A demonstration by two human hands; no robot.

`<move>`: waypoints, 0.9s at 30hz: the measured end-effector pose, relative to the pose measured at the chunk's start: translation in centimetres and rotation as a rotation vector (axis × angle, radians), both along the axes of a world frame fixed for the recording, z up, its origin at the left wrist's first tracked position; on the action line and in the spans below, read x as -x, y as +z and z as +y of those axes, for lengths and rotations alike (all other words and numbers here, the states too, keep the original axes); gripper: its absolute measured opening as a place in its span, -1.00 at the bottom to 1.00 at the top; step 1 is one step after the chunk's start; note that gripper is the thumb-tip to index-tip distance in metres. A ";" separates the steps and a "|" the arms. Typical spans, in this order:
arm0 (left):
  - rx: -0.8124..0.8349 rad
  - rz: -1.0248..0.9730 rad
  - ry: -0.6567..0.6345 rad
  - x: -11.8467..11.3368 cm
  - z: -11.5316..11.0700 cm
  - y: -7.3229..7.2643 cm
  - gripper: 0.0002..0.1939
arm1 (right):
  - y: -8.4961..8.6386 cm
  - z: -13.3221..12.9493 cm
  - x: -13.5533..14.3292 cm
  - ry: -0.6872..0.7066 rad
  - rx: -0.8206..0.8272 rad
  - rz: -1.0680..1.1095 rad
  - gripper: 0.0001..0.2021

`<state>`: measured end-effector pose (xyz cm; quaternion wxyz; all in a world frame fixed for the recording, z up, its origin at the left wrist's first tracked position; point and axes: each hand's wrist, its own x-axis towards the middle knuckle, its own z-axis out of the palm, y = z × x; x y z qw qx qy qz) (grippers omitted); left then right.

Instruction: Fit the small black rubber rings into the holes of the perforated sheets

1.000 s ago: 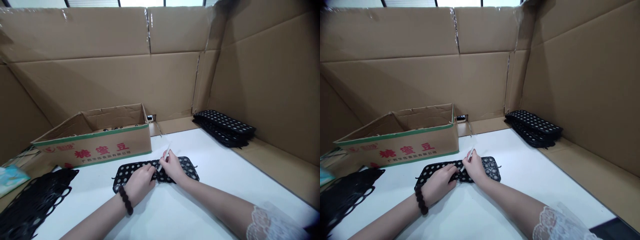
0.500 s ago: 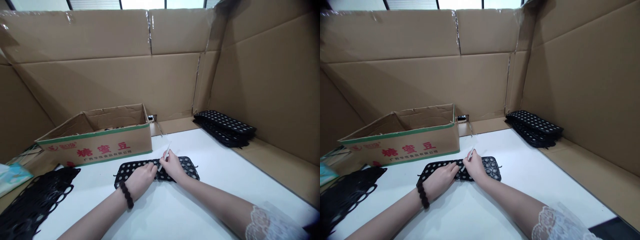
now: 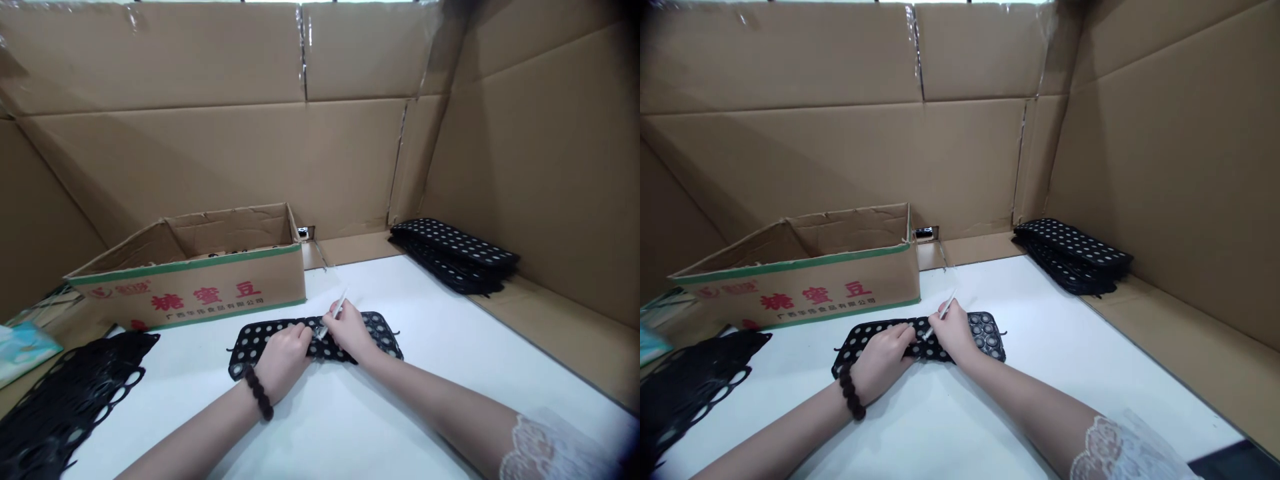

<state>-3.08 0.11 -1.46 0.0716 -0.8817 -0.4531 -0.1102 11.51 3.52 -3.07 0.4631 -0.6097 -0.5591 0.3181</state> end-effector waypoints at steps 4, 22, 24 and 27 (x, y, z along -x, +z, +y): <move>-0.041 -0.028 0.019 -0.1 -0.3 -0.5 -0.93 | 0.2 0.0 0.0 0.013 0.062 0.031 -0.87; -0.085 0.057 0.030 -0.6 -0.7 0.1 -0.95 | -0.3 -0.6 0.2 0.012 -0.130 -0.071 -0.91; -0.097 0.065 0.018 -0.7 -0.7 0.1 -0.95 | -0.2 -0.8 0.4 0.048 -0.161 -0.089 -0.91; -0.093 0.066 -0.002 -0.7 -0.7 0.0 -0.97 | 0.0 -1.2 0.5 0.149 -0.217 -0.154 -0.91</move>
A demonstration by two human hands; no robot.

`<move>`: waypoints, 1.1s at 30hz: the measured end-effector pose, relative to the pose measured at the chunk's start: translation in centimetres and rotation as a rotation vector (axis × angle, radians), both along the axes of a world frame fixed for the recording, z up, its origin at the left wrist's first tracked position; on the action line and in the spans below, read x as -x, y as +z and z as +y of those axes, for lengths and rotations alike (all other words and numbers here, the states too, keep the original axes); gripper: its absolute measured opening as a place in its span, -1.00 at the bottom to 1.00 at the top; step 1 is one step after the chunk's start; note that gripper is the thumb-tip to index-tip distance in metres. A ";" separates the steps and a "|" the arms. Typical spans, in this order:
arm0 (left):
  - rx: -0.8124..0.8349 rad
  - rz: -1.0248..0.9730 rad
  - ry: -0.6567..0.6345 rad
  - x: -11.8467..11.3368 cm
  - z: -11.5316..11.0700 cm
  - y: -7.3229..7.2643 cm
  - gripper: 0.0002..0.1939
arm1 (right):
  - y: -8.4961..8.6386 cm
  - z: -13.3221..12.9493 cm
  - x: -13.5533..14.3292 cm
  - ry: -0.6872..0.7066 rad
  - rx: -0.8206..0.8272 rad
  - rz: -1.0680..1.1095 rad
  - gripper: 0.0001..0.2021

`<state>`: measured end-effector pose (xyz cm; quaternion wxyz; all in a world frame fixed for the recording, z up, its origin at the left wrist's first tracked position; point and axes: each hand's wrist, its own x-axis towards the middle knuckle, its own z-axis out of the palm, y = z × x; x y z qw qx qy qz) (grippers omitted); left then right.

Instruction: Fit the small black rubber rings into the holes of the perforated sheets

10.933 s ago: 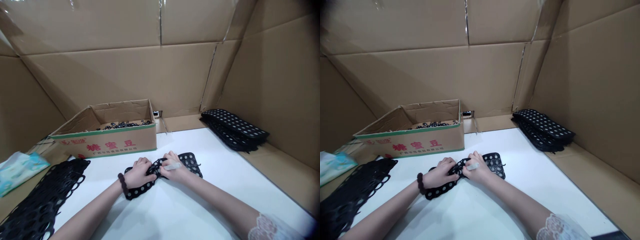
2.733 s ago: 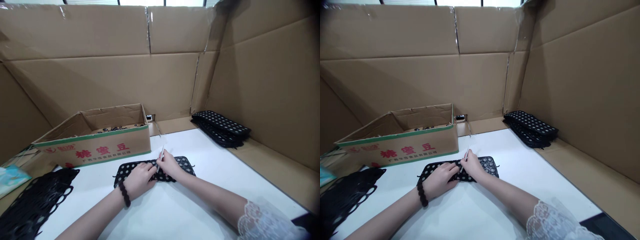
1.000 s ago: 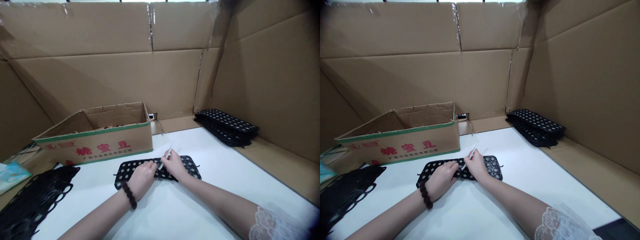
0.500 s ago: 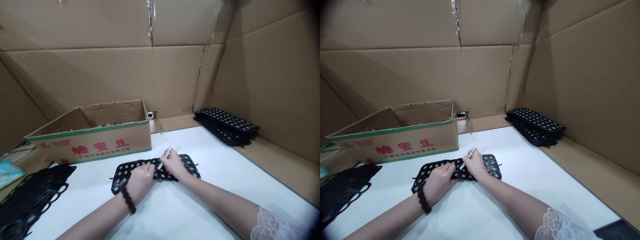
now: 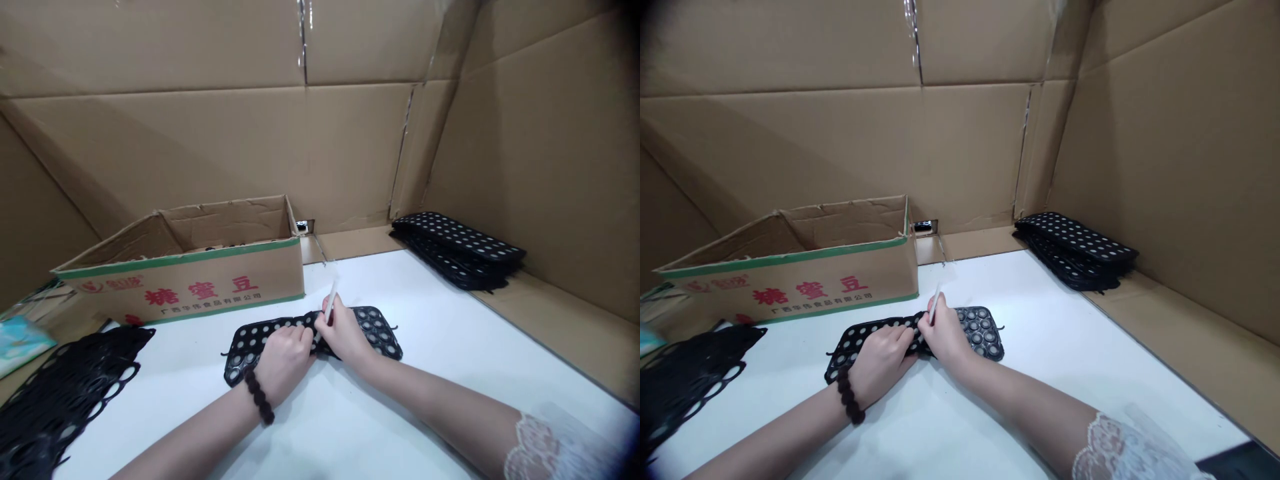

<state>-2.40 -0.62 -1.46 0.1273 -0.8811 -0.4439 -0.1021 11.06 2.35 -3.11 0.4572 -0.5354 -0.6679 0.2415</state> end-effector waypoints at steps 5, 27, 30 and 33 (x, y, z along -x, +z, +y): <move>-0.006 -0.030 0.045 -0.1 0.1 -0.5 -0.99 | 0.4 -0.1 -0.2 0.065 0.011 -0.123 -0.90; 0.100 -0.048 0.077 0.7 -0.3 0.6 -0.82 | -0.2 -0.1 -0.2 0.078 -0.012 -0.125 -0.93; 0.100 0.010 -0.024 1.4 -0.2 1.1 -0.90 | -0.2 -0.1 -0.2 0.082 -0.019 -0.105 -0.93; 0.098 0.033 -0.144 2.0 -0.1 1.3 -0.93 | 0.0 -0.1 -0.3 0.095 -0.017 -0.015 -0.93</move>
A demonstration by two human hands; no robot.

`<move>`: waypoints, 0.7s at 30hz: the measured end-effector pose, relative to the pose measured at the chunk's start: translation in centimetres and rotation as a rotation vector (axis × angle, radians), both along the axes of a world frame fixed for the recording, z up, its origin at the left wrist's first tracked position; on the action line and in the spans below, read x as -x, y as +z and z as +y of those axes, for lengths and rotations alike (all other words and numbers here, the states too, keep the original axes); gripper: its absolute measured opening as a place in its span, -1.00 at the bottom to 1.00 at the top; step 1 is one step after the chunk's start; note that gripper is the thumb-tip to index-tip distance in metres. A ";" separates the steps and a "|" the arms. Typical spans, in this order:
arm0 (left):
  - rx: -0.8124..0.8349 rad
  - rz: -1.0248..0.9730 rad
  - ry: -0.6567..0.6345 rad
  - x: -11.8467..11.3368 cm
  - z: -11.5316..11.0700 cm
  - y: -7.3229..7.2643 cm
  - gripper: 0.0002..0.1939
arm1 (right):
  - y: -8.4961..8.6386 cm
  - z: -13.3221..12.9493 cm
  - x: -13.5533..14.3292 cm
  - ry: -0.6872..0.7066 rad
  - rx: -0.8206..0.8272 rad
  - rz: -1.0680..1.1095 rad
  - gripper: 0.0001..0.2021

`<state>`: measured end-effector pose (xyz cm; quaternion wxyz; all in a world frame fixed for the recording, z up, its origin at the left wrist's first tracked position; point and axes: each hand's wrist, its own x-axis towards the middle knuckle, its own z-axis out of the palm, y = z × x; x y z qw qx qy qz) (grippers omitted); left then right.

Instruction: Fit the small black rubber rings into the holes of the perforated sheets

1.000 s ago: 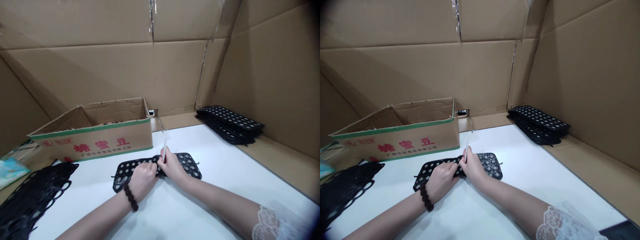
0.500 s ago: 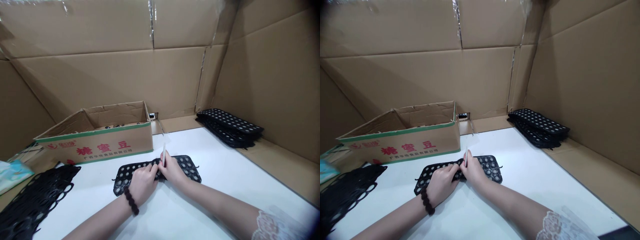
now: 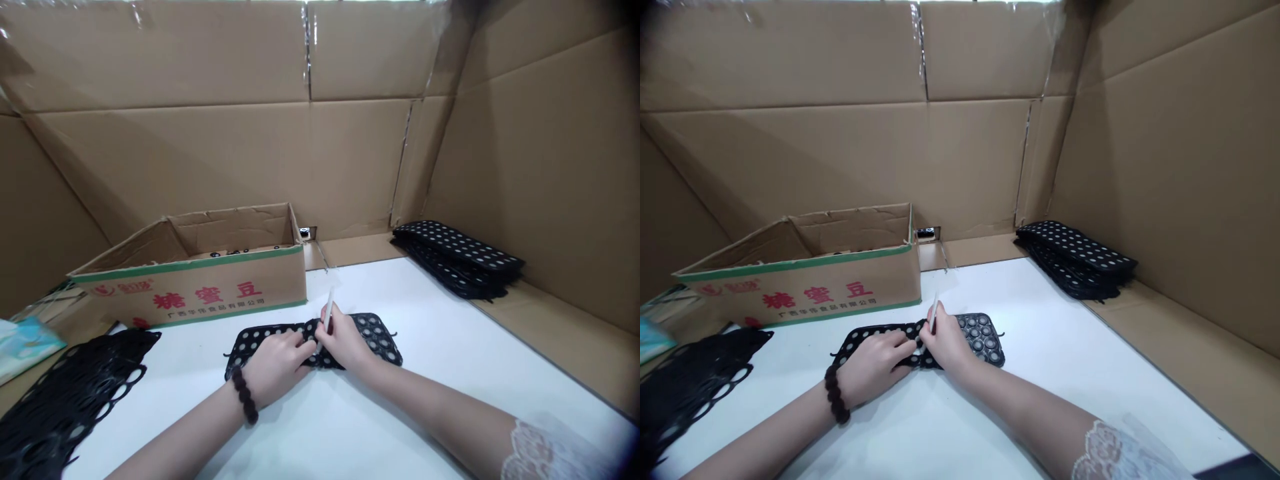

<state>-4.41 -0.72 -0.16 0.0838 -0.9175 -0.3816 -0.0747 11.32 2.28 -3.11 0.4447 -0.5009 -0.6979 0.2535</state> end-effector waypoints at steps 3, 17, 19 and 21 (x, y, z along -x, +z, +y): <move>0.028 -0.068 -0.045 0.1 0.0 0.0 -0.75 | 0.3 0.0 -0.3 -0.018 0.013 0.131 -0.91; 0.323 -0.470 0.222 0.0 1.7 -1.8 -0.47 | 1.7 0.9 -2.5 0.248 -0.056 -0.240 -0.85; 0.332 -0.459 0.205 0.1 1.7 -1.8 -0.45 | 1.9 0.8 -2.6 0.292 -0.053 -0.288 -0.85; 0.309 -0.484 0.172 0.1 1.6 -1.7 -0.45 | 2.0 0.6 -2.6 0.320 -0.063 -0.323 -0.85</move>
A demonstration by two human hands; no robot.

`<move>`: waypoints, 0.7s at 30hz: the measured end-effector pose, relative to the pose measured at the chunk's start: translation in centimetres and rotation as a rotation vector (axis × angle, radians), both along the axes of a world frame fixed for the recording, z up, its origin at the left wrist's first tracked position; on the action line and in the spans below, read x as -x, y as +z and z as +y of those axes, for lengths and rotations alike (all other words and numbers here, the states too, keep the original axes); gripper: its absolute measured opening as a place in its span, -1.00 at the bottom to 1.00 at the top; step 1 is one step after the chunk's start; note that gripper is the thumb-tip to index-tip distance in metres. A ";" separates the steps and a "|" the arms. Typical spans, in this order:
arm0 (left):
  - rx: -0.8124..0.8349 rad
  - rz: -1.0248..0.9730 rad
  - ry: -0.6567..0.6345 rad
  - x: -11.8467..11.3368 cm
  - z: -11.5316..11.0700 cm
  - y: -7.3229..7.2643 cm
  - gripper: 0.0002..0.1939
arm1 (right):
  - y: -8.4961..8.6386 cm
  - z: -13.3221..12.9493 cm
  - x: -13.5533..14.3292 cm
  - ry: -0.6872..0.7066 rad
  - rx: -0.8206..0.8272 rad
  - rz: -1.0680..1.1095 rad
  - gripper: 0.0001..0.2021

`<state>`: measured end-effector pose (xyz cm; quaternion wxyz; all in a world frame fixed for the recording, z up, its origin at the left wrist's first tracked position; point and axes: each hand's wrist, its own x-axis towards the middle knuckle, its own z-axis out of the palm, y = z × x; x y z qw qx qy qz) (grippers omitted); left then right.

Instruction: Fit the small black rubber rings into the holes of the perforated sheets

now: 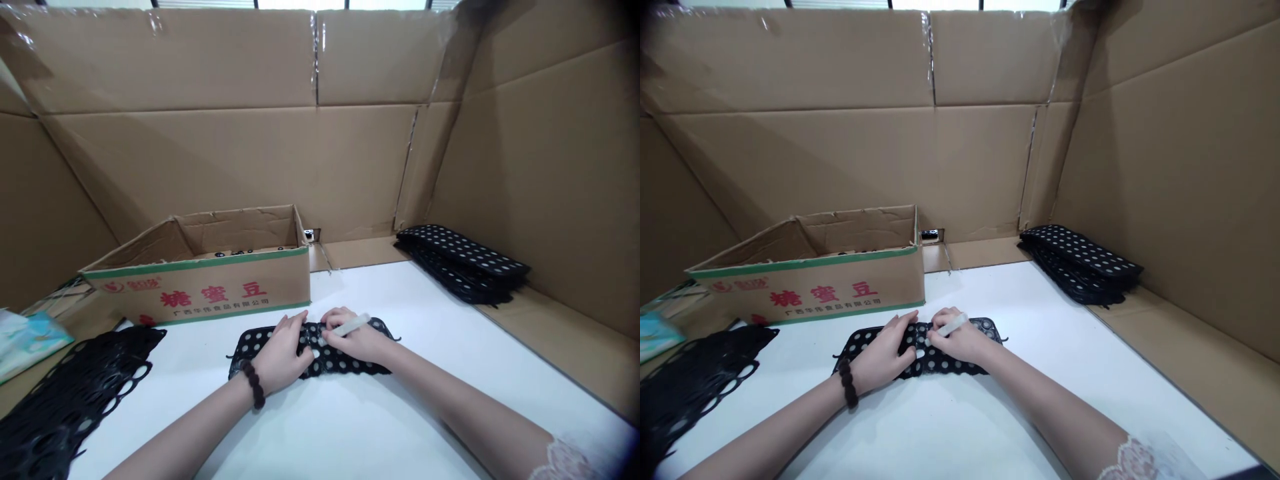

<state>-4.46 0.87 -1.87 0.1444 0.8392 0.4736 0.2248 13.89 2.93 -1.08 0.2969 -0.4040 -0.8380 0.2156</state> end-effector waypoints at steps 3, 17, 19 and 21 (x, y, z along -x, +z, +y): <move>-0.021 -0.050 -0.023 0.0 -0.2 0.2 -0.47 | 0.1 -0.1 0.0 0.024 -0.021 -0.023 -0.85; 0.230 -0.059 -0.039 0.6 0.7 1.7 -0.81 | 0.2 0.4 0.0 0.069 0.050 -0.051 -0.77; 0.262 -0.054 -0.012 0.7 1.0 1.6 -0.82 | 0.2 0.3 0.1 0.058 -0.009 -0.096 -0.76; 0.276 -0.071 0.018 0.8 1.1 1.4 -0.83 | 0.1 0.2 0.3 0.059 -0.052 -0.134 -0.74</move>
